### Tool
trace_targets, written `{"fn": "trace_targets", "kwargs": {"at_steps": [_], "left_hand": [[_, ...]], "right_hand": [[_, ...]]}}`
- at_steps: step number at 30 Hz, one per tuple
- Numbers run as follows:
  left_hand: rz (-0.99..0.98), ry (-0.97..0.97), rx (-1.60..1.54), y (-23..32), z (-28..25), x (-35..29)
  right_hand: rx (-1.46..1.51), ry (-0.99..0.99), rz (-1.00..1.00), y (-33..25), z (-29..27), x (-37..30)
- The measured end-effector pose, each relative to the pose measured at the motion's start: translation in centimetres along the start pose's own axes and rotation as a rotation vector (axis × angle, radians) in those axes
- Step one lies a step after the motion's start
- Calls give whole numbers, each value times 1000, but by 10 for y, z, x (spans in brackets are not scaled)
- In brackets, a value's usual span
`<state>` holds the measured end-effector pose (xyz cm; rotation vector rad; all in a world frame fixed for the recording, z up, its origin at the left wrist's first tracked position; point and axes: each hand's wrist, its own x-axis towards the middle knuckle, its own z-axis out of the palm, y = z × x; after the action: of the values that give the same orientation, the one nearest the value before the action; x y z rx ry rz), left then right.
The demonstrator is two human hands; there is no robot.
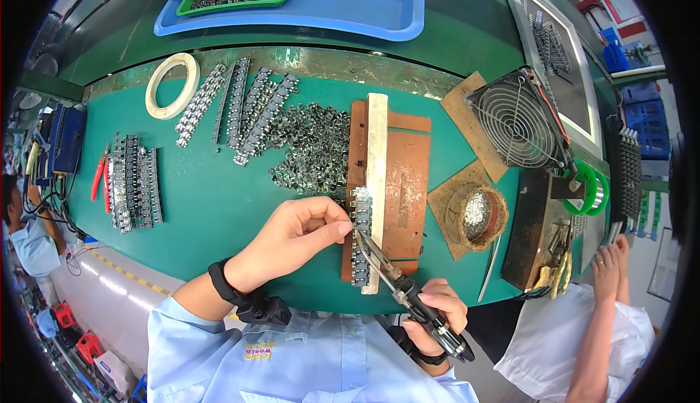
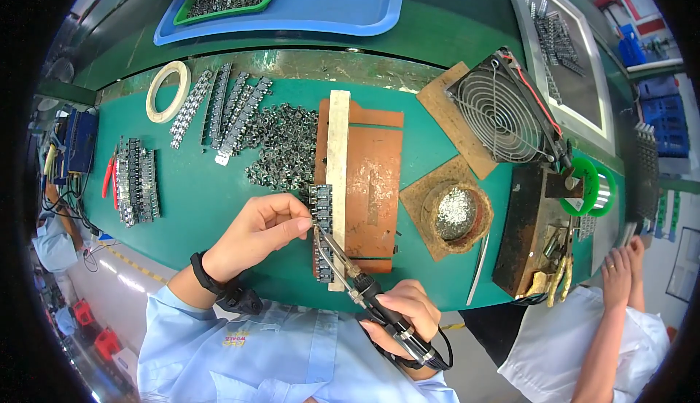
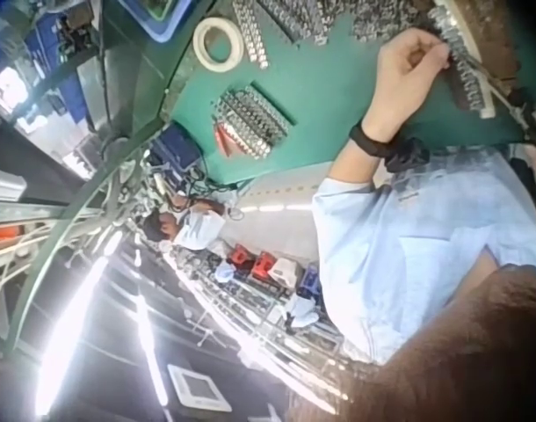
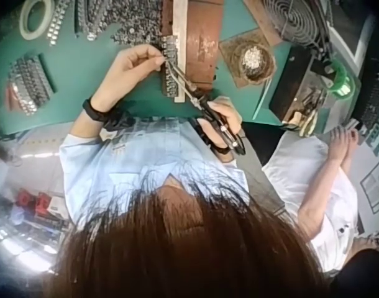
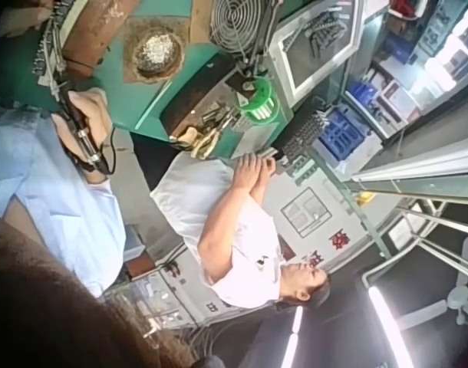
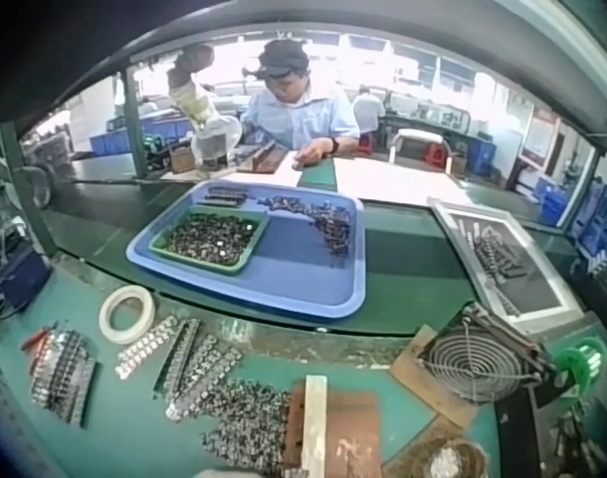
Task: The person picks up a small metal component by hand, places it onto a circuit board strip, and solders it using a soldering iron, repeating this process for each component.
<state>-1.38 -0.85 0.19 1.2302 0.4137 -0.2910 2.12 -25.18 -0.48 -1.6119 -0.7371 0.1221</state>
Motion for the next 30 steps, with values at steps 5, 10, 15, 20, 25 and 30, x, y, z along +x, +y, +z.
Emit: {"fn": "trace_targets", "kwargs": {"at_steps": [5,10,15,20,25,30], "left_hand": [[-4,-3,-11,1,-1,0],[-9,-4,-5,2,-1,-1],[-6,-2,-5,1,0,-1],[-10,-14,-11,2,-1,0],[-16,0,8,3,0,-1],[-3,17,14,2,1,-1]], "right_hand": [[-6,5,-10,2,1,-1],[-6,-8,-10,1,0,-1],[-44,25,-40,6,-3,-11],[-120,480,-26,13,3,-53],[-371,547,198,12,5,-55],[-255,523,108,11,6,-45]]}}
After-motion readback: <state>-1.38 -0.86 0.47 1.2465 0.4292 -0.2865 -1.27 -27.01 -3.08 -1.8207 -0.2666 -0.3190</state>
